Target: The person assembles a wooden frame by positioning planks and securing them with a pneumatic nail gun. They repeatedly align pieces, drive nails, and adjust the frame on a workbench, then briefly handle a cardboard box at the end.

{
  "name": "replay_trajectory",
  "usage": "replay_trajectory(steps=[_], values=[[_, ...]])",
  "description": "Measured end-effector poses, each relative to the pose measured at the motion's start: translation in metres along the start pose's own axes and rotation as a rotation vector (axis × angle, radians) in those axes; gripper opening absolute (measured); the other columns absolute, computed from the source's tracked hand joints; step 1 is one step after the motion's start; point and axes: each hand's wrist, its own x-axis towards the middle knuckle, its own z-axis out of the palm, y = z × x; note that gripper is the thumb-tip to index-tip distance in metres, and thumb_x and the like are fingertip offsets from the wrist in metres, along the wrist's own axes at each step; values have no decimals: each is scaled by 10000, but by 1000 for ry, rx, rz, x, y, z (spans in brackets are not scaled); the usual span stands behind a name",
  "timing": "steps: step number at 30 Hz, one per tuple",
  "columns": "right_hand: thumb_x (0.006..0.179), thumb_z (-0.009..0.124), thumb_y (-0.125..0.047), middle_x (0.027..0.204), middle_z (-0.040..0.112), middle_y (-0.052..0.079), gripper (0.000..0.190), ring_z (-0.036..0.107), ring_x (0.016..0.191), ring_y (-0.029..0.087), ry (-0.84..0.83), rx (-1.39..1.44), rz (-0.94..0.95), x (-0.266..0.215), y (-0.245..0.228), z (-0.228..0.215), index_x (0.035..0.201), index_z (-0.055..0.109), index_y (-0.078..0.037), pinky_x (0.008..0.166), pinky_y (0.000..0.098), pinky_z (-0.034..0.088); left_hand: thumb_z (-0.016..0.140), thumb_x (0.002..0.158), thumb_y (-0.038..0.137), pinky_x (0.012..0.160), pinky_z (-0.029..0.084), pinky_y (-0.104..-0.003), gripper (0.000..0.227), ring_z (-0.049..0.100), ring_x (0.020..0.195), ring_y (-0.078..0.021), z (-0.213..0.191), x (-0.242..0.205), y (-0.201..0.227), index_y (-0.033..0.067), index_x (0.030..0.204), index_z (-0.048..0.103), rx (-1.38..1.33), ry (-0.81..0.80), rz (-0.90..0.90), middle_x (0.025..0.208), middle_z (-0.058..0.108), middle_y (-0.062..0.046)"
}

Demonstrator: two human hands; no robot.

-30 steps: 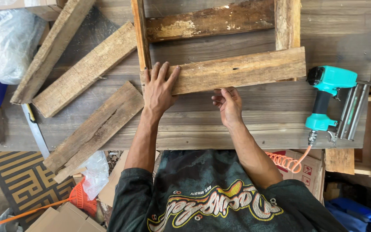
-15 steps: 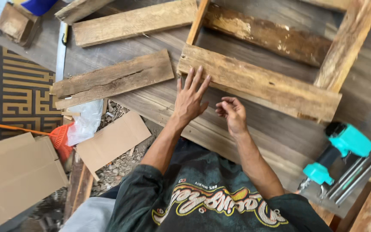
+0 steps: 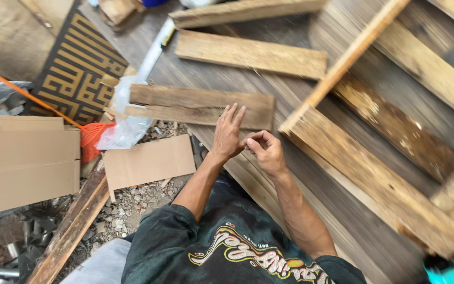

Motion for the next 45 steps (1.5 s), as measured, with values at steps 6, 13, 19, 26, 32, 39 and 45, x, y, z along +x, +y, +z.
replay_trajectory(steps=[6,13,19,26,32,39,45], values=[[927,740,-72,836,725,123,122,718,738,150,-114,-94,28,133,-4,95,1024,692,-15,625,227,567,826,788,476,1146,381,-613,904,434,1421,-517,-96,67,-143,120,1538,470,7,133,-341,1511,475,-242],[924,758,-162,927,710,65,241,714,805,113,-171,-223,133,289,1,204,1121,661,-65,626,210,566,857,754,511,1154,383,-620,920,431,1415,-534,-178,183,-330,101,1507,522,84,284,-586,1540,427,-244],[891,808,-206,1067,709,114,438,701,915,170,-205,-295,195,386,27,258,1261,637,-44,676,293,601,780,852,622,1205,348,-602,894,262,1555,-407,-206,272,-387,282,1596,420,-21,112,-916,1703,112,-134],[858,828,-374,1326,671,149,661,682,1184,274,-271,-466,283,435,24,302,1418,588,-118,909,390,607,846,749,619,1122,353,-640,1048,275,1469,-477,-195,314,-386,125,1524,341,-123,150,-1229,1589,197,-272],[870,821,-352,1354,646,194,716,660,1218,322,-291,-458,304,439,40,305,1468,535,-82,936,411,590,906,721,335,1092,426,-629,952,447,1364,-419,-179,284,-389,124,1478,368,-206,312,-1121,1472,348,-234],[933,763,-288,1280,639,139,722,644,1101,199,-257,-155,280,398,24,280,1532,433,-56,830,258,563,965,525,373,1049,456,-612,1123,549,1248,-495,-139,181,-279,45,1445,410,-275,747,-555,1313,494,-263],[858,826,-94,1006,737,115,355,669,944,167,-72,-297,-37,297,-46,164,1198,726,-78,842,349,569,1011,521,347,997,484,-654,1377,485,1263,-557,-120,151,-163,-26,1572,203,-682,426,-299,1391,377,-352]])
